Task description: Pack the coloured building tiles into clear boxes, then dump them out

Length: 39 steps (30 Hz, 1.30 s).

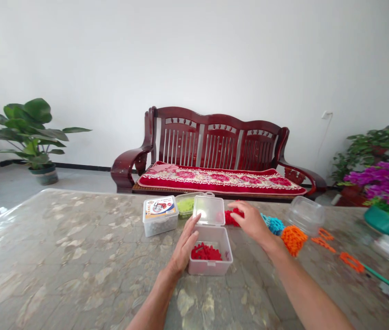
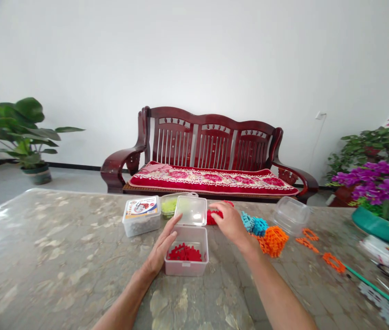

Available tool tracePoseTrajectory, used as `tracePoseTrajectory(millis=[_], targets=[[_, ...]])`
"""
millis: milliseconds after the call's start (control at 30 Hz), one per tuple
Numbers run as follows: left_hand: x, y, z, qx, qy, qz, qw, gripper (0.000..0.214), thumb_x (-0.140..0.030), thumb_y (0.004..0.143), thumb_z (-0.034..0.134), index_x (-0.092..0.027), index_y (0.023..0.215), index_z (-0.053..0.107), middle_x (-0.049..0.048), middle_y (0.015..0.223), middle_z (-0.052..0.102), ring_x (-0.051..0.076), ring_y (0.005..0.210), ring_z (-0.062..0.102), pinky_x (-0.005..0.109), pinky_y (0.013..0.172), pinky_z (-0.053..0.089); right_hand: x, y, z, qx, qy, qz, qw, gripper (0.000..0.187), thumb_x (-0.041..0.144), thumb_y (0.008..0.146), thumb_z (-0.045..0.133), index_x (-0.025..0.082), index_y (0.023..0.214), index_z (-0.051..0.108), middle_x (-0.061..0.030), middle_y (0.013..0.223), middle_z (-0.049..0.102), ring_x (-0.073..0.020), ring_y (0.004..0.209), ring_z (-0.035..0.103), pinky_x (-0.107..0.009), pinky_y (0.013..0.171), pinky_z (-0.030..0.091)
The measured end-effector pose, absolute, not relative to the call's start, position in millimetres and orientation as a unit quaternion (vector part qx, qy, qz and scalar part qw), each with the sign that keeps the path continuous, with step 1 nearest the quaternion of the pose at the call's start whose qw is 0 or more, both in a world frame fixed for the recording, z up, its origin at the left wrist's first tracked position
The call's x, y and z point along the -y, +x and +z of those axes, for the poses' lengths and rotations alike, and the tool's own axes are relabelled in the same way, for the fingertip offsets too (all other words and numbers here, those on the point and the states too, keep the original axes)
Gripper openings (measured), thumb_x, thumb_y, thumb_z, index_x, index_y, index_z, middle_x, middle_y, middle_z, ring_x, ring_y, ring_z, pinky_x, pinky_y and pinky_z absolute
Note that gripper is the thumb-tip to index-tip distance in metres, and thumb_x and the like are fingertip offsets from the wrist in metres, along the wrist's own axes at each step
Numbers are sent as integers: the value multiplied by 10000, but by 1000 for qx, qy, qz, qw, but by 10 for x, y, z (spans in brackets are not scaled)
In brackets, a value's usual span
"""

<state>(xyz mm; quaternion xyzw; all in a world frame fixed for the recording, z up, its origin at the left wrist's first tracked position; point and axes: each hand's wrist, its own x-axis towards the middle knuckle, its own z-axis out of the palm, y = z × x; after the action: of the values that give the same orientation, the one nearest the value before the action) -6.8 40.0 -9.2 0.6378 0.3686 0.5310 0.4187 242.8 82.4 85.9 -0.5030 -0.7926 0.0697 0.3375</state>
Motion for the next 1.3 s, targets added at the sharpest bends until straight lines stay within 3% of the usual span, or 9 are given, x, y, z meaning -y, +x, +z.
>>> tracePoseTrajectory(millis=[100, 267, 500, 700, 800, 967, 1300], targets=[[-388, -68, -79, -372, 628, 533, 428, 541, -456, 958, 436, -255, 1460, 428, 31, 1578, 340, 247, 1491, 179, 431, 1232, 69, -1081, 2769, 778, 728, -591, 10, 346, 388, 243, 796, 574, 216, 1174, 661, -82, 1181, 691, -247, 1101, 618, -437, 1013, 448], [-378, -71, -52, -371, 631, 523, 436, 574, -467, 953, 434, -233, 1477, 400, 40, 1592, 309, 259, 1489, 185, 444, 1232, 88, -1308, 3053, 711, 750, -604, -29, 268, 571, 290, 742, 664, 159, 1292, 588, -130, 1315, 618, -290, 1222, 539, -454, 1081, 380], [-367, -82, -27, -377, 626, 521, 441, 593, -465, 941, 457, -225, 1480, 396, 49, 1593, 304, 260, 1489, 188, 441, 1232, 98, -1458, 3098, 649, 766, -615, -16, 189, 575, 326, 756, 673, 176, 1305, 588, -117, 1293, 635, -307, 1226, 528, -435, 1037, 405], [-366, -76, -32, -381, 618, 523, 445, 584, -464, 936, 463, -241, 1473, 408, 36, 1590, 311, 261, 1490, 188, 451, 1232, 88, -1483, 3087, 631, 763, -617, 6, 193, 547, 266, 725, 689, 194, 1263, 619, -95, 1215, 682, -282, 1134, 591, -404, 982, 447], [-372, -74, -39, -380, 616, 526, 446, 576, -461, 936, 466, -252, 1470, 414, 31, 1588, 316, 256, 1490, 189, 449, 1232, 87, -1410, 3021, 707, 753, -613, 13, 238, 562, 253, 704, 695, 191, 1258, 620, -96, 1195, 688, -278, 1118, 596, -420, 986, 448], [-378, -73, -35, -382, 621, 525, 440, 574, -458, 940, 465, -246, 1471, 412, 36, 1586, 318, 254, 1485, 206, 448, 1232, 109, -1009, 2683, 985, 785, -535, 69, 304, 594, 263, 702, 706, 241, 1285, 598, -67, 1196, 682, -254, 1122, 581, -428, 1008, 433], [-389, -58, -43, -381, 624, 524, 437, 623, -520, 945, 427, -218, 1487, 374, 54, 1598, 288, 241, 1488, 198, 418, 1234, 119, -341, 1882, 1016, 916, -367, 61, 146, 514, 243, 721, 720, 252, 1226, 625, -55, 1189, 675, -251, 1096, 561, -404, 992, 415]])
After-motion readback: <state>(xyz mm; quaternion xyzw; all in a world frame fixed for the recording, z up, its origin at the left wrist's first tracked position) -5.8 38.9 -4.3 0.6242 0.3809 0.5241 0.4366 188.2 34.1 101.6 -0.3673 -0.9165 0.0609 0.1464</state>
